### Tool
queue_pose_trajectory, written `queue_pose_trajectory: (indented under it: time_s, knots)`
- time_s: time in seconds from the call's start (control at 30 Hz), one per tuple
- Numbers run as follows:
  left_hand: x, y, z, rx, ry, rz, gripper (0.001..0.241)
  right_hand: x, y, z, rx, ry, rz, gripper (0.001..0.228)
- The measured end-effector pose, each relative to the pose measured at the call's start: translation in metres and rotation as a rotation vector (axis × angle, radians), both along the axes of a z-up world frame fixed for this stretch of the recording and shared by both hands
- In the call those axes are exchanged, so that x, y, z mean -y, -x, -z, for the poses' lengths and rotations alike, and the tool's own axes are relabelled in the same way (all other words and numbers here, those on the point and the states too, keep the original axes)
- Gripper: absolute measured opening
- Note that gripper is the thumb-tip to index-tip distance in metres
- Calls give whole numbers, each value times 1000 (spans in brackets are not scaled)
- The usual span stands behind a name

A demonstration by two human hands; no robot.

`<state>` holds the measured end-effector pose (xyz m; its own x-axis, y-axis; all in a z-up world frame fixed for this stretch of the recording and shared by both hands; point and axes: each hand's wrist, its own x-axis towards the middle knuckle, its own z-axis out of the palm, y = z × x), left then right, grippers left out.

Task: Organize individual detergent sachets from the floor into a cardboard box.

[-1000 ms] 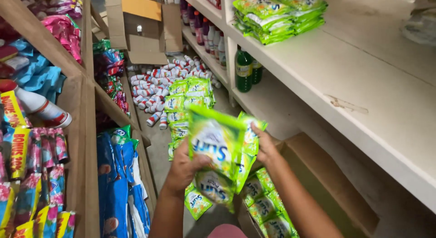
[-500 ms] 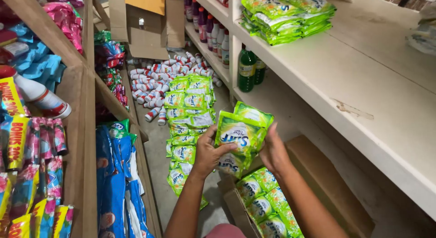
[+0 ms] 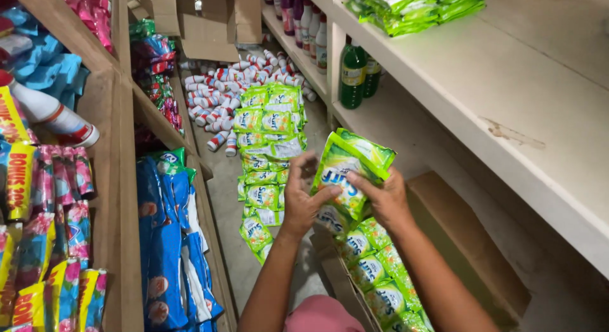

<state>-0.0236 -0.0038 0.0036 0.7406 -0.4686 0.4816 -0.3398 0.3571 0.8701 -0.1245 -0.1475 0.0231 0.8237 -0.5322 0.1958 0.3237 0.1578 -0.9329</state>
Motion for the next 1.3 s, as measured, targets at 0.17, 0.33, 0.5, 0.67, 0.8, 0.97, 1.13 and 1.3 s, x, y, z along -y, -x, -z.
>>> queue_pose_trajectory:
  time_s: [0.17, 0.33, 0.5, 0.67, 0.8, 0.97, 1.13, 1.3]
  knots:
    - [-6, -15, 5, -47, -76, 346, 83, 7, -10, -2, 0, -115, -74, 35]
    - [14, -14, 46, -251, -140, 354, 54, 26, -26, 14, -309, 176, 80, 32]
    - [17, -8, 46, -413, 86, 281, 43, 45, -10, 35, -101, -263, -406, 78]
    - [41, -28, 94, -635, 458, 226, 39, 55, -6, 73, -367, -9, -617, 84]
    - [52, -27, 115, -885, 641, 46, 44, 51, -13, 59, -735, 61, -535, 71]
    - [64, -33, 174, -1272, 673, 162, 54, 53, -30, 28, -903, 228, -540, 53]
    - [57, -15, 193, -1451, 716, 284, 62, 80, -27, 43, -882, 241, -608, 49]
    - [45, -2, 152, -1170, 753, 371, 64, 106, 10, 101, -954, -82, -551, 55]
